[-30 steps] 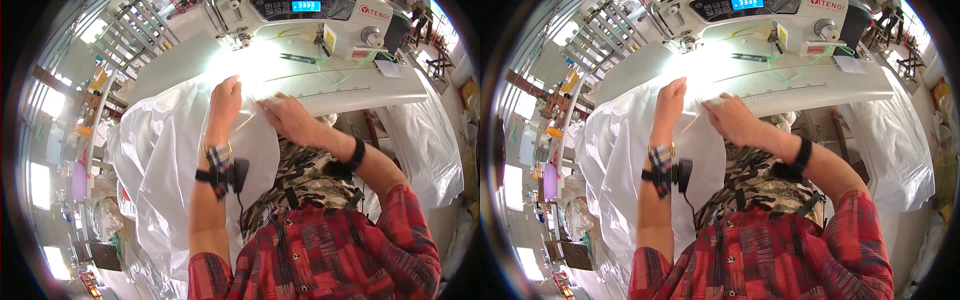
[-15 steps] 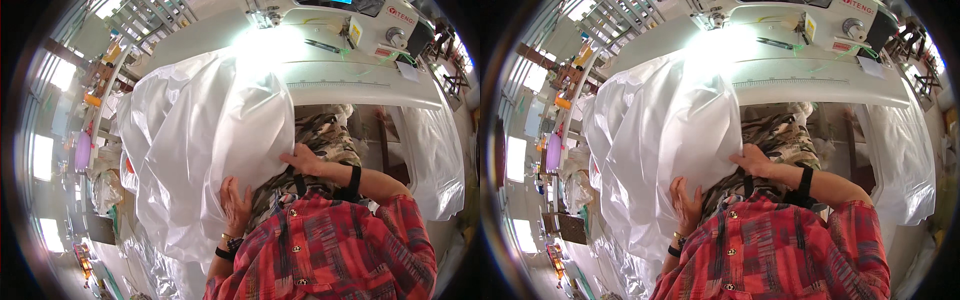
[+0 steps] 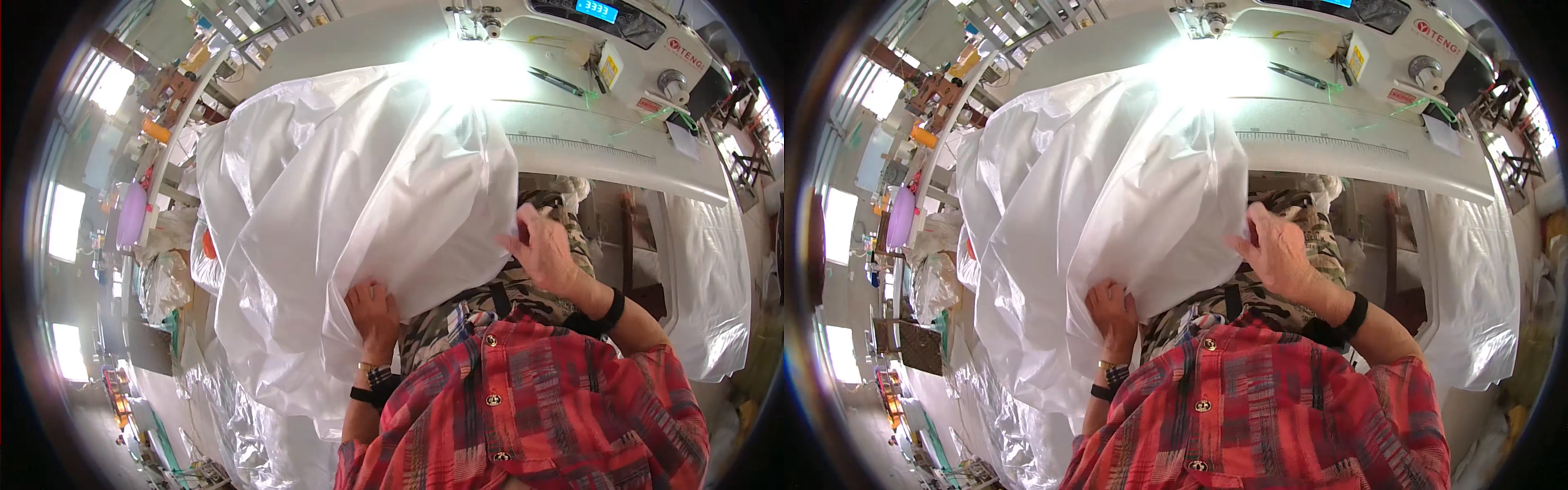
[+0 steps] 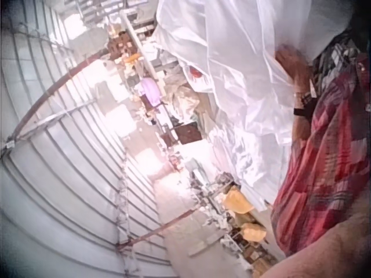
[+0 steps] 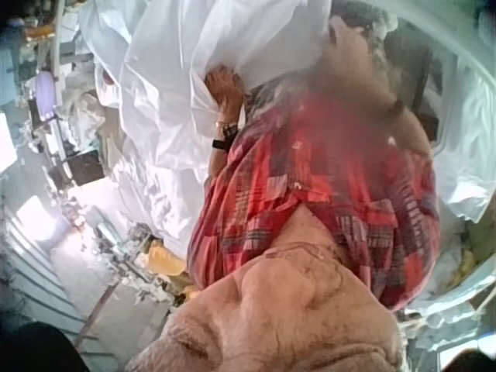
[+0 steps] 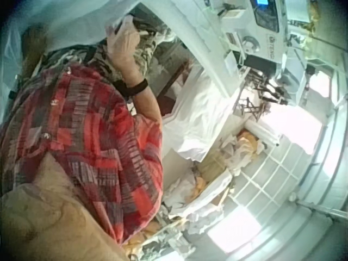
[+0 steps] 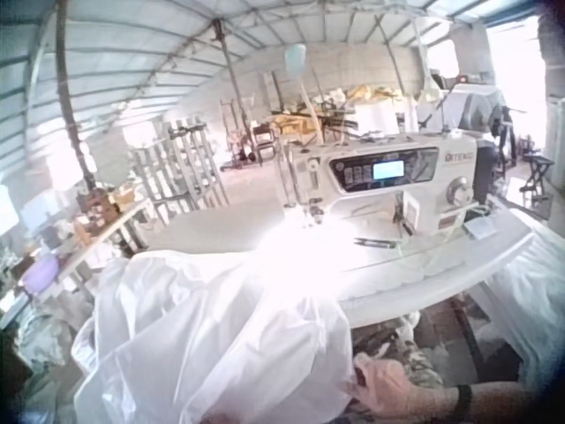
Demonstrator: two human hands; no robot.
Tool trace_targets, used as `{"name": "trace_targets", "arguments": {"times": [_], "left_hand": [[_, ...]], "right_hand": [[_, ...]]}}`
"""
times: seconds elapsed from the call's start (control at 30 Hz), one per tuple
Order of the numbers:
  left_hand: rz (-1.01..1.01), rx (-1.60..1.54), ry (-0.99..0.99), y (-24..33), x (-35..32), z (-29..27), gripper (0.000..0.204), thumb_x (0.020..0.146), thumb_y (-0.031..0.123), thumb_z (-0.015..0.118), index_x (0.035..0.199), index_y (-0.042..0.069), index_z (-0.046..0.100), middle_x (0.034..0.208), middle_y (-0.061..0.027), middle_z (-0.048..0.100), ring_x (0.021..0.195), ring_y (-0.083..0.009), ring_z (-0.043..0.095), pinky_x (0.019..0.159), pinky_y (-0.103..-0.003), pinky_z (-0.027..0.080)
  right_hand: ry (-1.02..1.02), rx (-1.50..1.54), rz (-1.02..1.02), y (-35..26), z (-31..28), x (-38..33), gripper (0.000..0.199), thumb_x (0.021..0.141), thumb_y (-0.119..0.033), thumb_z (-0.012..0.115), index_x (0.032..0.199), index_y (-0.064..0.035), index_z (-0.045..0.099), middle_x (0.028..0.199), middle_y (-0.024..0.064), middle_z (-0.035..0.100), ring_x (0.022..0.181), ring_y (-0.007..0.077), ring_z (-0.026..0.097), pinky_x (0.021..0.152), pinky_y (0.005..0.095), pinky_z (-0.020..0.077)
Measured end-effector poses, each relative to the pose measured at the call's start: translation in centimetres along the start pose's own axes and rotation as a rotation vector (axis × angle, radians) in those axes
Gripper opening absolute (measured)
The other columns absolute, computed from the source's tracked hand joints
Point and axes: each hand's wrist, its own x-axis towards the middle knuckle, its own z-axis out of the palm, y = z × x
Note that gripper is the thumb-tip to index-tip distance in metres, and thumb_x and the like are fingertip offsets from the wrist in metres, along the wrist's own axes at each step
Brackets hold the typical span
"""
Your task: Sewing together large sheets of white plastic material using an industrial sewing machine.
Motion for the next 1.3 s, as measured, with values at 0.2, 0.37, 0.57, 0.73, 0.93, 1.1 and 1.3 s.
{"name": "trace_targets", "arguments": {"times": [0.2, 0.37, 0.57, 0.73, 0.93, 1.1, 1.3], "left_hand": [[-0.297, -0.422, -0.286, -0.1, -1.9, -5.2, 0.013, 0.086, 0.010, 0.059, 0.085, -0.003, 0.058, 0.078, -0.0108, 0.060, 0.071, -0.0278, 0.055, 0.067, -0.034, 0.044], [-0.541, -1.071, -0.272, 1.2, -2.7, -11.8, 0.017, 0.086, 0.003, 0.057, 0.100, -0.004, 0.063, 0.086, -0.0023, 0.063, 0.075, -0.0071, 0.053, 0.063, -0.024, 0.042], [-0.073, -0.605, 0.003, 4.5, 1.1, -11.9, 0.023, 0.083, 0.003, 0.063, 0.105, -0.004, 0.065, 0.094, -0.0153, 0.066, 0.088, -0.0262, 0.063, 0.077, -0.032, 0.049], [0.053, -0.591, -0.050, 6.7, 5.2, -12.1, 0.026, 0.085, 0.019, 0.067, 0.100, -0.003, 0.066, 0.086, -0.0130, 0.066, 0.080, -0.0218, 0.063, 0.074, -0.030, 0.049], [0.009, -0.492, -0.221, 8.4, 8.8, -10.0, 0.022, 0.082, 0.018, 0.068, 0.095, 0.002, 0.063, 0.075, -0.0122, 0.064, 0.065, -0.0244, 0.065, 0.061, -0.033, 0.050], [0.039, -0.452, -0.161, 7.9, 9.2, -8.1, 0.011, 0.084, 0.004, 0.057, 0.093, -0.001, 0.060, 0.073, -0.0082, 0.063, 0.061, -0.0135, 0.061, 0.056, -0.027, 0.046], [-0.131, -0.940, -0.197, 7.6, 8.8, -7.0, 0.002, 0.082, 0.000, 0.052, 0.083, 0.001, 0.054, 0.062, 0.0021, 0.043, 0.058, -0.0038, 0.037, 0.049, -0.023, 0.031]], "right_hand": [[-0.042, 0.139, 0.004, -5.2, -2.1, 2.7, 0.026, 0.086, -0.021, 0.068, 0.093, 0.0017, 0.056, 0.075, 0.0120, 0.060, 0.067, 0.0236, 0.060, 0.059, 0.0338, 0.0459], [-0.313, 0.930, 0.313, -7.6, 0.6, 3.8, 0.037, 0.094, -0.028, 0.059, 0.115, 0.0024, 0.057, 0.094, 0.0069, 0.067, 0.080, 0.0132, 0.062, 0.071, 0.0272, 0.0499], [-0.722, 1.047, 0.183, -9.0, 2.9, 2.9, 0.031, 0.095, -0.029, 0.057, 0.109, -0.0018, 0.059, 0.093, 0.0036, 0.066, 0.082, 0.0110, 0.061, 0.071, 0.0266, 0.0500], [-0.647, 0.561, -0.328, -9.9, 3.2, 0.9, 0.033, 0.093, -0.029, 0.056, 0.106, 0.0017, 0.055, 0.095, 0.0178, 0.064, 0.086, 0.0349, 0.064, 0.075, 0.0429, 0.0507], [-0.462, 0.222, -0.450, -10.0, 1.9, 0.5, 0.034, 0.091, -0.028, 0.058, 0.103, 0.0032, 0.054, 0.093, 0.0234, 0.060, 0.084, 0.0406, 0.062, 0.075, 0.0467, 0.0494], [-0.345, -0.007, -0.231, -7.3, -0.5, 1.3, 0.031, 0.090, -0.026, 0.061, 0.100, 0.0030, 0.055, 0.092, 0.0194, 0.061, 0.077, 0.0345, 0.063, 0.071, 0.0441, 0.0504], [0.072, 0.271, 0.299, -3.3, -1.1, 1.0, 0.044, 0.090, -0.024, 0.062, 0.121, 0.0049, 0.051, 0.089, 0.0146, 0.062, 0.063, 0.0163, 0.062, 0.056, 0.0296, 0.0482]]}}
